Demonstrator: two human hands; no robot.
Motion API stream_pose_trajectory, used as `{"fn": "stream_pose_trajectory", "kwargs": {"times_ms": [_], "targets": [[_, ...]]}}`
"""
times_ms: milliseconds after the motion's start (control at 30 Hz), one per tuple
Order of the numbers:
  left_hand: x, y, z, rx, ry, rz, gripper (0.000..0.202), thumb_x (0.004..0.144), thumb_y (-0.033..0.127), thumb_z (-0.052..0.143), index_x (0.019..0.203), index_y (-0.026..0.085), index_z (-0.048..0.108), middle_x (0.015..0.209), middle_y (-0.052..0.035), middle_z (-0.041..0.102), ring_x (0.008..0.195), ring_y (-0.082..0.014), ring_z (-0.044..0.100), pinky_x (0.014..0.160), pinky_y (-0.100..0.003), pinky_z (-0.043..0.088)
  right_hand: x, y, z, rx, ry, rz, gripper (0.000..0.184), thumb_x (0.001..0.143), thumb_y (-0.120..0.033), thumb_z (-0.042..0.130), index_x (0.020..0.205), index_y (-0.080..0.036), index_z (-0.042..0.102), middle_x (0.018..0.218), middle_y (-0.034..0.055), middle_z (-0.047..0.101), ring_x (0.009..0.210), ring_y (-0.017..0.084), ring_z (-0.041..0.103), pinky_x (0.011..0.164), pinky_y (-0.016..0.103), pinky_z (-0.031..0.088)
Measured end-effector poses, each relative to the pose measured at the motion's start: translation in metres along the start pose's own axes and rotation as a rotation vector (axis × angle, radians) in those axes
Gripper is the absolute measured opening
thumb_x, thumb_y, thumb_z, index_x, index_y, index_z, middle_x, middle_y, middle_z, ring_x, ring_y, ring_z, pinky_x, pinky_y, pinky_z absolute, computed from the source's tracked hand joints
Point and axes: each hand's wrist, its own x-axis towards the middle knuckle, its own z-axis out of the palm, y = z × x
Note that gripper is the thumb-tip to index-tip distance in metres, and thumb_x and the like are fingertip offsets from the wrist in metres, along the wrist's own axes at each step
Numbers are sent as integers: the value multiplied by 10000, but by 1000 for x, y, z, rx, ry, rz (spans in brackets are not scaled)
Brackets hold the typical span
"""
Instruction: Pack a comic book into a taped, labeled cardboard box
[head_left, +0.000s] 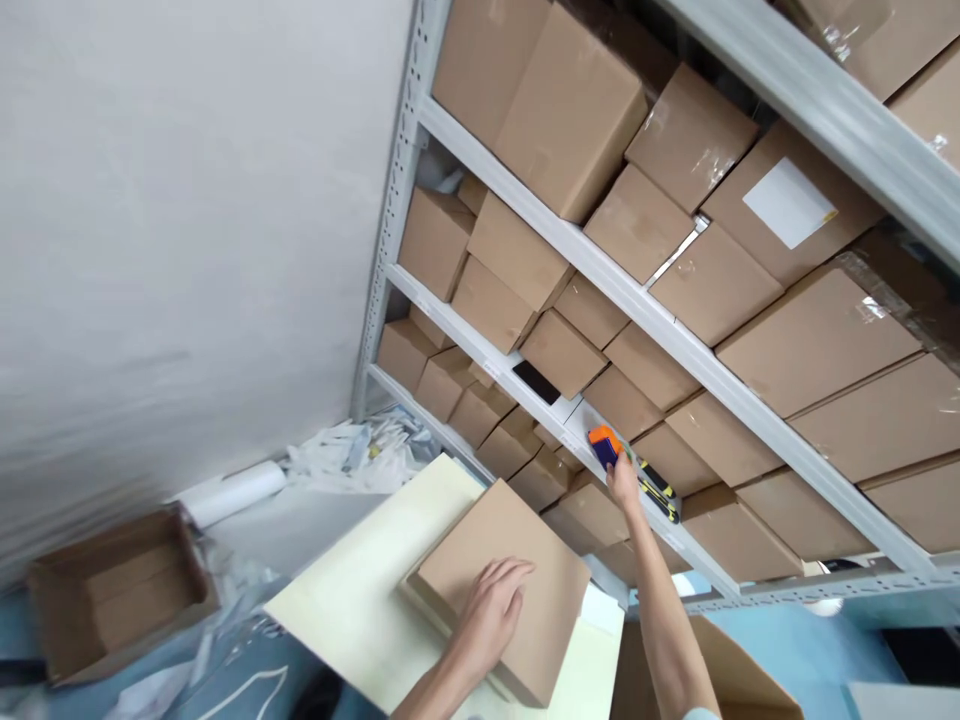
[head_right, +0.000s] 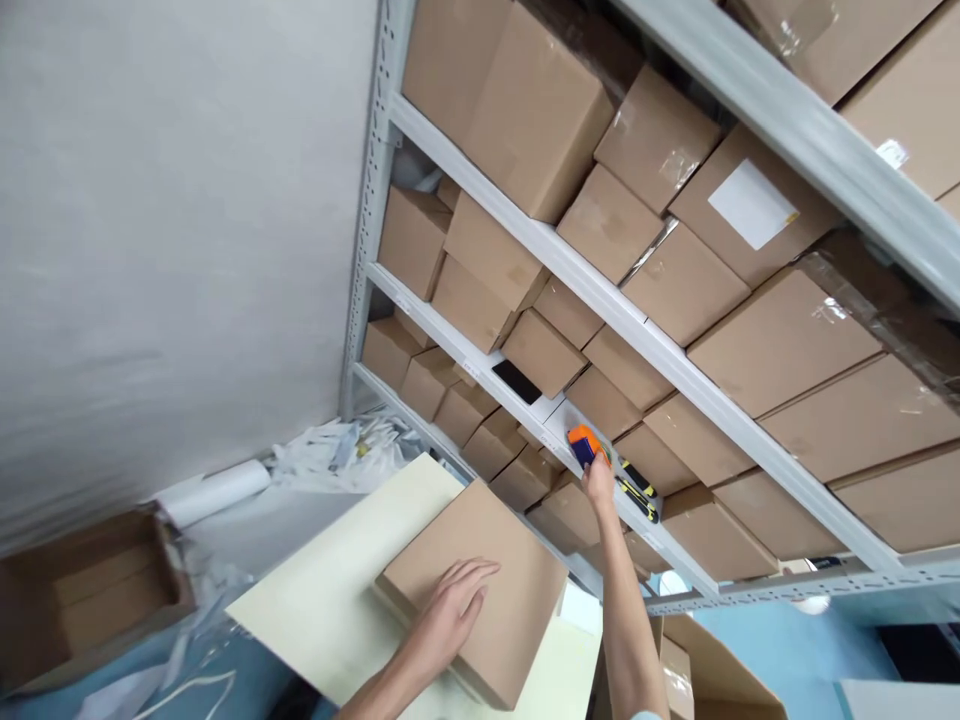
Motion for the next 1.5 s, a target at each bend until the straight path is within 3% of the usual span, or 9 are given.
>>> {"fn": "stream_pose_trajectory", "kwargs": {"times_ms": [133, 200, 300, 400, 733, 900, 1100, 1300, 1500], "targets": [[-2, 4, 0, -87, -26, -50, 424, 994, 247, 479, 1237, 290, 824, 1262, -113, 810, 1224, -297, 765, 1105, -483, 629, -89, 0, 6, 198, -2, -23, 480, 1031, -593, 493, 1264, -206, 656, 1193, 187, 788, 1143, 370, 761, 997, 478, 610], [-2, 13, 2, -150, -17, -76, 391, 1032, 322, 497, 1279, 281, 798, 1256, -118, 803, 1192, -292, 773, 1065, -463, 644, -148, -4, 11, 558, -45, 33, 564, 983, -657, 577, 1272, -186, 688, 1220, 182, 797, 1157, 366, 761, 1035, 503, 612], [-5, 31, 15, -251, -25, -84, 341, 1037, 383, 557, 1280, 280, 773, 1215, -100, 789, 1085, -260, 789, 975, -406, 667, -224, -16, 12, 869, -170, 157, 534, 972, -594, 703, 1369, -237, 706, 1349, 134, 780, 1252, 332, 741, 1125, 486, 577], [-12, 50, 37, -296, -1, -87, 286, 1026, 361, 582, 1227, 279, 768, 1154, -69, 778, 1010, -227, 782, 926, -371, 664, -264, -20, 4, 1039, -225, 232, 563, 981, -584, 733, 1407, -215, 713, 1363, 130, 776, 1263, 321, 734, 1151, 472, 556], [-47, 99, 122, -198, -99, -109, 188, 992, 244, 636, 1153, 273, 729, 1183, -42, 803, 1004, -210, 773, 935, -345, 639, -298, 79, -34, 1297, -373, 351, 599, 935, -664, 785, 1296, -186, 792, 1282, 133, 814, 1199, 327, 758, 1122, 505, 571], [-86, 103, 151, -42, -84, -125, 146, 1007, 255, 668, 1141, 259, 725, 1120, -53, 797, 1006, -225, 763, 962, -379, 638, -324, 120, -36, 1085, -431, 270, 542, 956, -674, 756, 1182, -183, 801, 1160, 119, 836, 1087, 303, 778, 1061, 466, 601], [-116, 121, 135, 71, 234, -119, 438, 1057, 405, 679, 1463, 249, 619, 1371, -118, 709, 1159, -239, 740, 992, -402, 650, -339, 158, -45, 641, -396, -170, 291, 1066, -482, 677, 1200, -230, 732, 1124, 131, 793, 1038, 290, 744, 963, 443, 619], [-115, 141, 118, 216, 218, 97, 283, 1094, 369, 660, 1352, 271, 723, 1270, -79, 785, 1176, -246, 730, 1050, -445, 615, -335, 183, -65, 393, -340, -591, 76, 1094, -257, 579, 1047, -246, 638, 954, 81, 727, 896, 267, 681, 853, 430, 588], [-123, 141, 119, 224, 177, 206, 216, 1092, 337, 672, 1281, 289, 766, 1212, -54, 816, 1103, -232, 742, 1009, -439, 597, -338, 184, -82, 221, -346, -779, 101, 1071, -168, 537, 1074, -238, 610, 938, 82, 722, 886, 275, 672, 858, 443, 570]]}}
